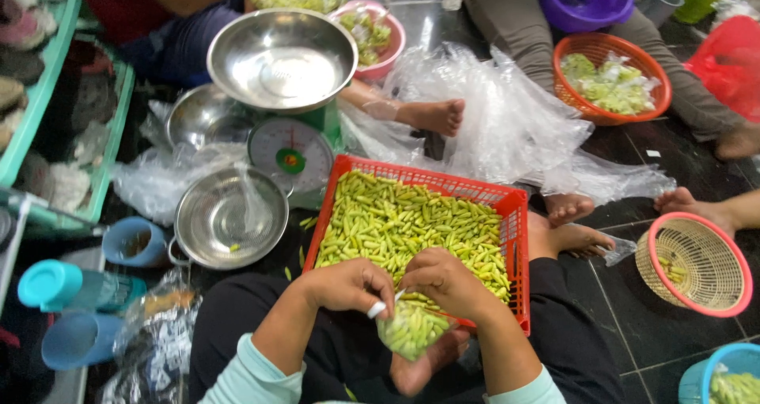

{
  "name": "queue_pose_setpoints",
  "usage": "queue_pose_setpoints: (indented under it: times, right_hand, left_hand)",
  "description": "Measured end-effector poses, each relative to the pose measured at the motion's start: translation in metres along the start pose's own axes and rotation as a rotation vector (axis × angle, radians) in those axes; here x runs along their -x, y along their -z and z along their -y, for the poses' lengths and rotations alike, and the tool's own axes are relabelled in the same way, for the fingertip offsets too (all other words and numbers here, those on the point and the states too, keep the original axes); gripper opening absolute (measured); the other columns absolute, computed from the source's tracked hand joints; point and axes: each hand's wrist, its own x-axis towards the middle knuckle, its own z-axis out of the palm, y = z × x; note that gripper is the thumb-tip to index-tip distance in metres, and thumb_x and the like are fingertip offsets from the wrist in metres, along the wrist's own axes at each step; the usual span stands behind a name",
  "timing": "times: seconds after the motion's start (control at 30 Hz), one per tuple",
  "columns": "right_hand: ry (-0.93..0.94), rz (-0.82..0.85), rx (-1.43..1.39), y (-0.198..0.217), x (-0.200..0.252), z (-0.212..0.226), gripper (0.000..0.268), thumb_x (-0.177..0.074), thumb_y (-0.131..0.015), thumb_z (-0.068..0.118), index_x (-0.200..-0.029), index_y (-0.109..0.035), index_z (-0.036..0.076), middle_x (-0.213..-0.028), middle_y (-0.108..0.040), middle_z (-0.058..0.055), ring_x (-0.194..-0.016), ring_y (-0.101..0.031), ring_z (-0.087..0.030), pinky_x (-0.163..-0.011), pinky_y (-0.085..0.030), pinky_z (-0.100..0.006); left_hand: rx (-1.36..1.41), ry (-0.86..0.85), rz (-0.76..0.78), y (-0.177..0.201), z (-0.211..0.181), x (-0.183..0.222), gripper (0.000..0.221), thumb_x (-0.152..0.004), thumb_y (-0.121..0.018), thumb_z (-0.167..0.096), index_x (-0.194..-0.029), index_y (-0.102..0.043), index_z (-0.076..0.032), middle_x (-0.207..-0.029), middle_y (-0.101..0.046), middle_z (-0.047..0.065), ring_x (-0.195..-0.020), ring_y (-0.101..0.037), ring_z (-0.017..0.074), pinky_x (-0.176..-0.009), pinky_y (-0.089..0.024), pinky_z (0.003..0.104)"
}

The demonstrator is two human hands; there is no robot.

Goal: The person sorts green chilies by hand from a red plastic crate into small clear plastic bags, sometimes using a small clear plastic cup to measure them, and places the filled bags into a metal bowl on a weighing scale.

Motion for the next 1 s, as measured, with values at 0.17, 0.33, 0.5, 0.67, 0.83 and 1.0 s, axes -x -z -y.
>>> queue_pose_setpoints:
  times: [0.17,0.33,0.5,0.67,0.83,1.0]
  right_hand:
    - [-0.026,-0.055,0.241,0.010,-0.006,0.015,0.009,-0.093,-0.071,0.022,-0.097,-0.079,0.022,-0.088,-0.070,0.004,-0.082,-0.067,-0.024,-0.076,-0.051,-0.040]
    - [-0.026,-0.320,0.435,-0.010,-0.007,0.016,0.009,-0.094,-0.070,0.015,-0.097,-0.077,0.021,-0.090,-0.063,0.001,-0.084,-0.061,-0.027,-0.082,-0.049,-0.041]
    - [-0.016,-0.421,0.636,-0.029,-0.003,0.010,0.016,-0.088,-0.082,0.021,-0.102,-0.075,0.020,-0.112,-0.060,-0.006,-0.105,-0.057,-0.032,-0.094,-0.045,-0.048]
    - [-0.171,-0.296,0.340,-0.075,0.006,0.006,0.025,-0.085,-0.084,0.016,-0.107,-0.072,0.013,-0.099,-0.067,-0.006,-0.094,-0.066,-0.031,-0.087,-0.051,-0.043]
    - [-0.303,-0.375,0.141,-0.086,0.008,-0.008,0.014,-0.084,-0.081,0.003,-0.093,-0.072,0.008,-0.077,-0.069,-0.007,-0.073,-0.066,-0.030,-0.073,-0.052,-0.041]
    - [-0.430,-0.472,0.149,-0.097,0.017,-0.027,0.015,-0.078,-0.077,0.002,-0.087,-0.068,0.009,-0.070,-0.066,-0.009,-0.066,-0.064,-0.028,-0.068,-0.051,-0.039]
  left_hand:
    - [-0.169,-0.001,-0.500,-0.016,0.004,-0.014,0.011,-0.086,-0.081,-0.007,-0.092,-0.080,0.001,-0.081,-0.072,0.015,-0.073,-0.068,0.0226,-0.067,-0.057,0.037]
    - [-0.123,-0.141,-0.817,-0.025,0.019,-0.033,0.014,-0.092,-0.070,-0.004,-0.103,-0.078,0.000,-0.088,-0.063,0.013,-0.066,-0.069,0.0170,-0.057,-0.062,0.026]
    - [-0.339,0.075,-0.968,-0.021,0.064,-0.041,0.015,-0.093,-0.070,-0.022,-0.100,-0.078,-0.011,-0.086,-0.065,0.008,-0.075,-0.072,0.0272,-0.063,-0.059,0.036]
    - [-0.243,0.171,-1.136,-0.045,0.083,-0.050,0.013,-0.090,-0.070,-0.020,-0.099,-0.077,-0.013,-0.085,-0.069,0.009,-0.080,-0.073,0.0278,-0.066,-0.059,0.035]
    - [0.226,0.149,-1.187,-0.049,0.107,-0.053,0.015,-0.093,-0.064,-0.010,-0.101,-0.075,-0.003,-0.079,-0.074,0.013,-0.061,-0.072,0.0166,-0.052,-0.059,0.026]
    - [-0.103,0.139,-1.171,-0.049,0.100,-0.049,0.015,-0.087,-0.070,-0.016,-0.097,-0.080,-0.010,-0.077,-0.074,0.011,-0.073,-0.072,0.0249,-0.062,-0.057,0.036]
